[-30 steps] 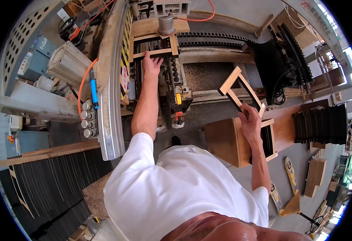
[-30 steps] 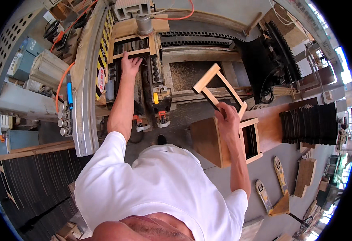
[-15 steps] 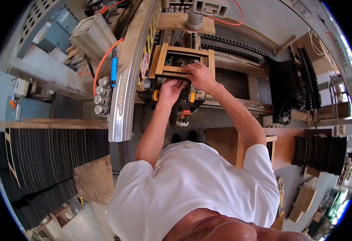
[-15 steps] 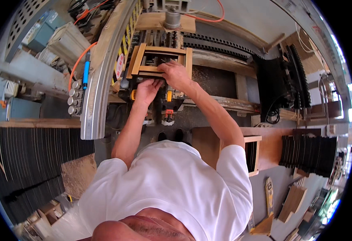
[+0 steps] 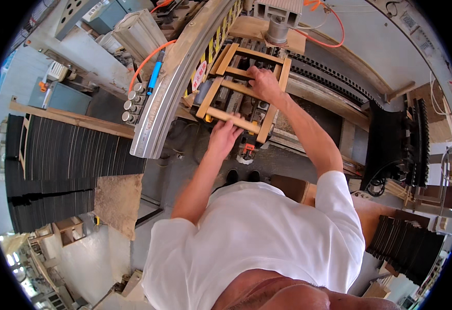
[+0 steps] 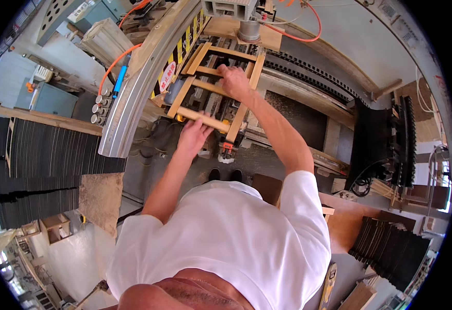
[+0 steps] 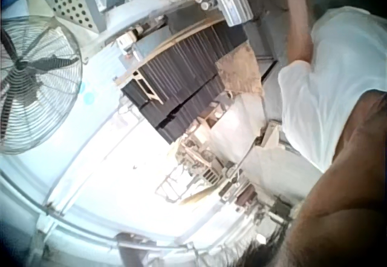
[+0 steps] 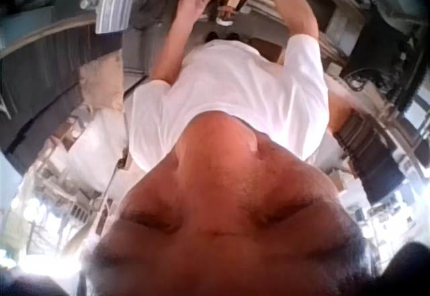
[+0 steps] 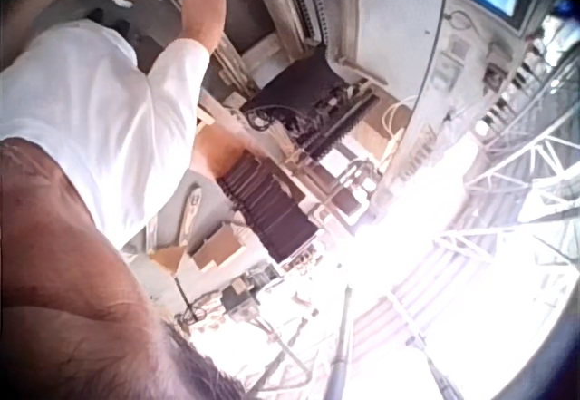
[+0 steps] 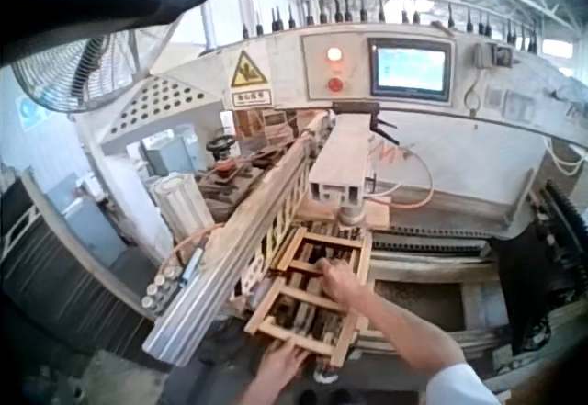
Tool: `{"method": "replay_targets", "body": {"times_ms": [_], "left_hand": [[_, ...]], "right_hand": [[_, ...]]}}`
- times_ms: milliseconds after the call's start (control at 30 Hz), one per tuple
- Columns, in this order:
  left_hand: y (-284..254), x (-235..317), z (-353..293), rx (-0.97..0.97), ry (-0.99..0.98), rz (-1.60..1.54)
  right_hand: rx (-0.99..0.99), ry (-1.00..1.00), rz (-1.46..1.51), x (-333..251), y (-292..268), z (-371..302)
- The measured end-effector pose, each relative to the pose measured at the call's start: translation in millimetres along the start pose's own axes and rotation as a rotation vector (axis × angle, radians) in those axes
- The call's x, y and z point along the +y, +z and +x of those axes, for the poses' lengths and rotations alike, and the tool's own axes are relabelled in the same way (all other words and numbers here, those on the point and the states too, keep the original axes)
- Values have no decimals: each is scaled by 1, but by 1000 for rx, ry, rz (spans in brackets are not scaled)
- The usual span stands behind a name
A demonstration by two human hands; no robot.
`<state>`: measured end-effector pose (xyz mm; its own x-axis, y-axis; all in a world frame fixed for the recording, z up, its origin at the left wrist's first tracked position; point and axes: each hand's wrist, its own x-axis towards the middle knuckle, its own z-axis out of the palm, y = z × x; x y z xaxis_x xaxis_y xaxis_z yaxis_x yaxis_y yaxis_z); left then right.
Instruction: The person repeatedly picks up small wooden frames and places them into a machine, then removes them and stacks them on a nearby surface. The process is repeated multiple times with identical frames.
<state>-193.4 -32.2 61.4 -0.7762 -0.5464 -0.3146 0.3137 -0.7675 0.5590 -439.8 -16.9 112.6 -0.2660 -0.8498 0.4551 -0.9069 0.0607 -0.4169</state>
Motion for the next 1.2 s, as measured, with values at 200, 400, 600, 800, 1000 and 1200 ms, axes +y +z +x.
{"method": "replay_targets", "body": {"times_ms": [200,400,600,800,1000,1200], "left_hand": [[-31,-7,-112,69,68,-54],[-39,-7,-160,193,112,-90],[-59,11,-162,213,114,-32],[-106,30,-171,283,120,-8],[-161,40,-177,341,97,2],[-202,43,-176,411,22,44]], "right_hand": [[-122,54,-36,37,23,25],[-125,177,-13,12,32,41],[-136,232,-52,18,38,56],[-127,153,-117,32,35,70],[-68,173,-92,42,40,61],[-150,226,-62,46,39,75]]}}
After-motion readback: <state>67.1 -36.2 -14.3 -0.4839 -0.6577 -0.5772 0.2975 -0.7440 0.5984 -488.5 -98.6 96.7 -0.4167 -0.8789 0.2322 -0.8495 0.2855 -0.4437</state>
